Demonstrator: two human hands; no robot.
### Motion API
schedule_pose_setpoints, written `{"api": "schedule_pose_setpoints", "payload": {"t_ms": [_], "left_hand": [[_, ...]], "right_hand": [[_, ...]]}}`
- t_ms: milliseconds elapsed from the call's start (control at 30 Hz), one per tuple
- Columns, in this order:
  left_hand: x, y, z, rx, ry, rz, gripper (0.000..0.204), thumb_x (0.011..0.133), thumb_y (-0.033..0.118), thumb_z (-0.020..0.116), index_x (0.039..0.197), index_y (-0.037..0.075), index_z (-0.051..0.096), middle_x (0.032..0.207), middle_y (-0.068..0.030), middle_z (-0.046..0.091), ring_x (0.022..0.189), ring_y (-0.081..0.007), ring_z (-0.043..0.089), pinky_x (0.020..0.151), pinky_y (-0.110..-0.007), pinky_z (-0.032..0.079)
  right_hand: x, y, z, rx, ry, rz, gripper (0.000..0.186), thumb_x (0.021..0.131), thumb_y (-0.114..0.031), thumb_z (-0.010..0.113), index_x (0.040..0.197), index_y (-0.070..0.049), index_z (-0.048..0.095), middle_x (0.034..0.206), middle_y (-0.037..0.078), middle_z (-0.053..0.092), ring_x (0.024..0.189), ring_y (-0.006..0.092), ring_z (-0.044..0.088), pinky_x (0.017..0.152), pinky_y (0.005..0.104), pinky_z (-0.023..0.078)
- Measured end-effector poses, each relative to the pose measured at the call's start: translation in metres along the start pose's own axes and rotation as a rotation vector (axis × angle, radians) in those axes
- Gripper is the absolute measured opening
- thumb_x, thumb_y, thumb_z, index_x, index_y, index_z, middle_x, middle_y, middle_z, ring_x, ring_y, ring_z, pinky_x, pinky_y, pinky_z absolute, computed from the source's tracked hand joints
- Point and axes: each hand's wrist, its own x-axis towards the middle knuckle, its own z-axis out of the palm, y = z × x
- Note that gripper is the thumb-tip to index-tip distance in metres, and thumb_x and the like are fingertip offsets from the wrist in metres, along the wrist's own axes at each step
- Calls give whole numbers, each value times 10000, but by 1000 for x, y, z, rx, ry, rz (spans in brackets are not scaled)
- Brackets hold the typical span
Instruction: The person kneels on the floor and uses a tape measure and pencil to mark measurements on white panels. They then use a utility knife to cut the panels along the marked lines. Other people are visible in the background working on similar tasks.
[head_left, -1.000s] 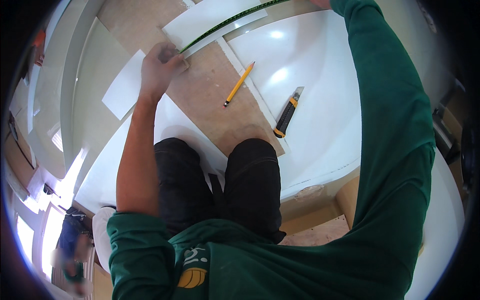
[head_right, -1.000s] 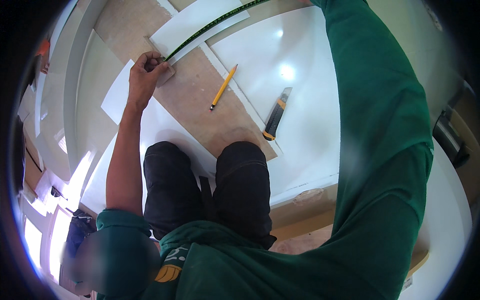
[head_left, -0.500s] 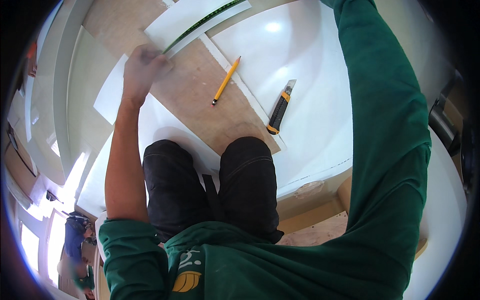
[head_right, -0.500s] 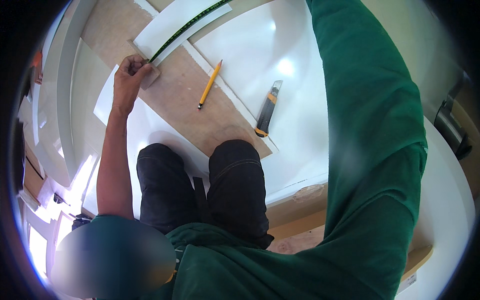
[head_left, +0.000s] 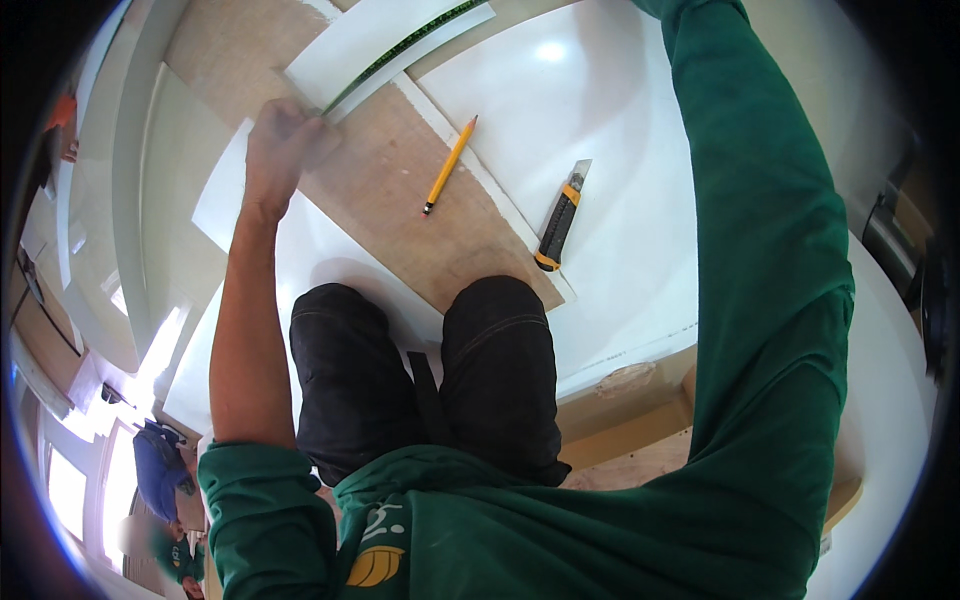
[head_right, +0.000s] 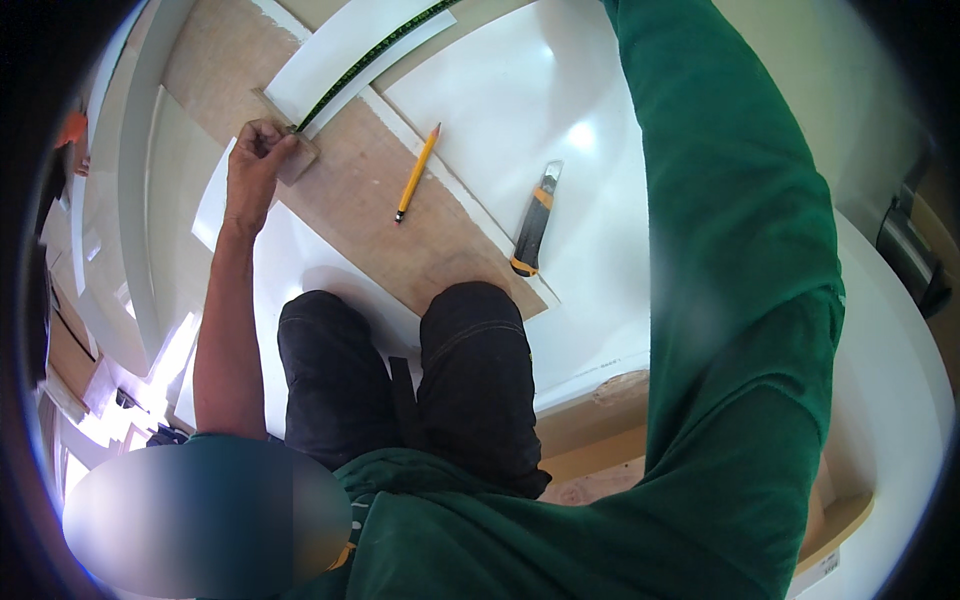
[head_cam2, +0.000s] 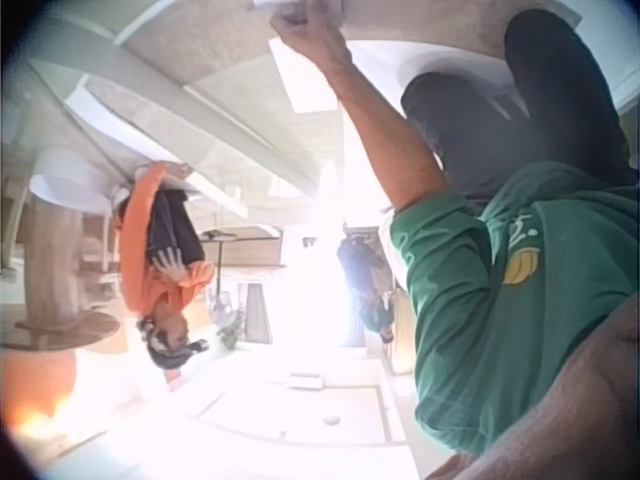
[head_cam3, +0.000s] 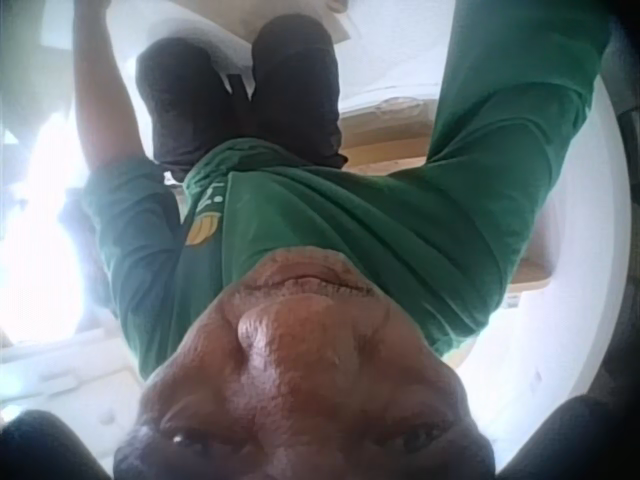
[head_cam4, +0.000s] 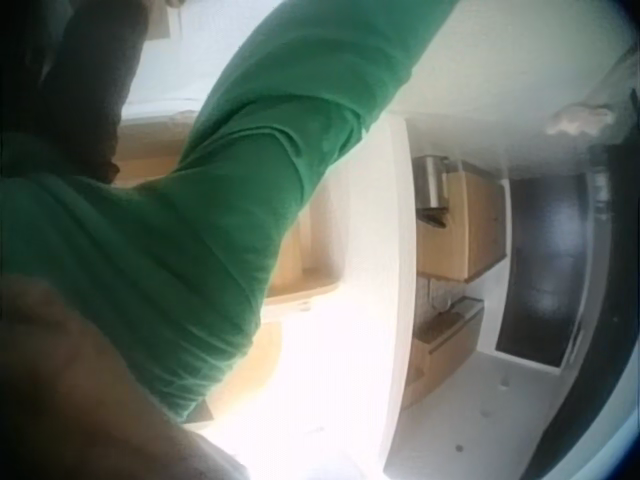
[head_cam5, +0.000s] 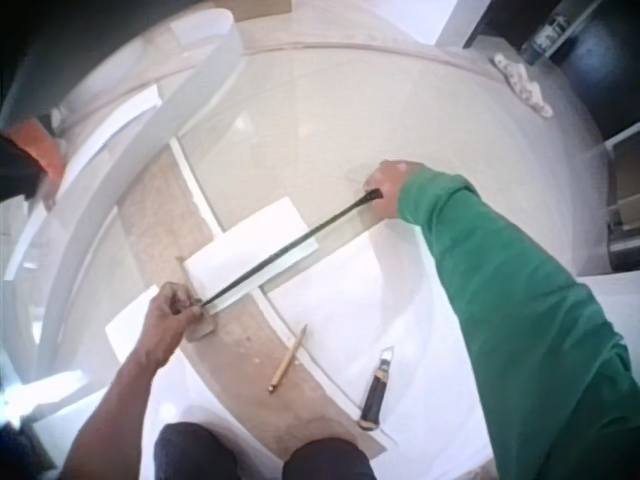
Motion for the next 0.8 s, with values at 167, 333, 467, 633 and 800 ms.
{"api": "schedule_pose_setpoints", "payload": {"t_ms": [167, 333, 467, 633, 800], "left_hand": [[-2, 4, 1, 26, 9, -34, 178, 889, 65, 723, 915, 92, 549, 841, 39, 546, 777, -63, 512, 683, -236, 447], [-1, 0, -2, 10, 7, -22, 194, 891, 57, 721, 898, 94, 531, 831, 43, 566, 766, -51, 531, 671, -232, 442], [-1, -1, -2, 7, -1, -32, 215, 891, 53, 721, 884, 103, 513, 835, 43, 573, 760, -53, 536, 679, -232, 444], [-2, 6, 0, -61, -15, -61, 221, 894, 49, 716, 868, 111, 505, 829, 48, 558, 776, -53, 531, 691, -228, 440], [-1, 10, 1, -10, 15, -89, 227, 893, 42, 716, 850, 112, 504, 816, 58, 524, 755, -52, 484, 689, -222, 423]], "right_hand": [[-9, -3, -20, 64, -70, 40, 359, 826, -322, 639, 1137, -164, 724, 1194, 152, 643, 1118, 340, 617, 997, 435, 487], [9, -2, -31, 103, -185, 40, 269, 809, -269, 613, 1019, -143, 725, 1071, 184, 665, 1041, 376, 638, 926, 471, 511], [20, -3, -18, 11, 256, -125, 222, 812, -261, 581, 937, -136, 715, 998, 189, 671, 983, 393, 645, 862, 493, 523], [38, 6, -14, -7, 92, -92, 258, 826, -294, 578, 991, -152, 716, 1020, 187, 654, 979, 391, 636, 873, 486, 521], [38, 5, -8, 15, 136, -73, 262, 822, -307, 594, 998, -158, 717, 1021, 174, 653, 976, 389, 639, 875, 482, 523]]}}
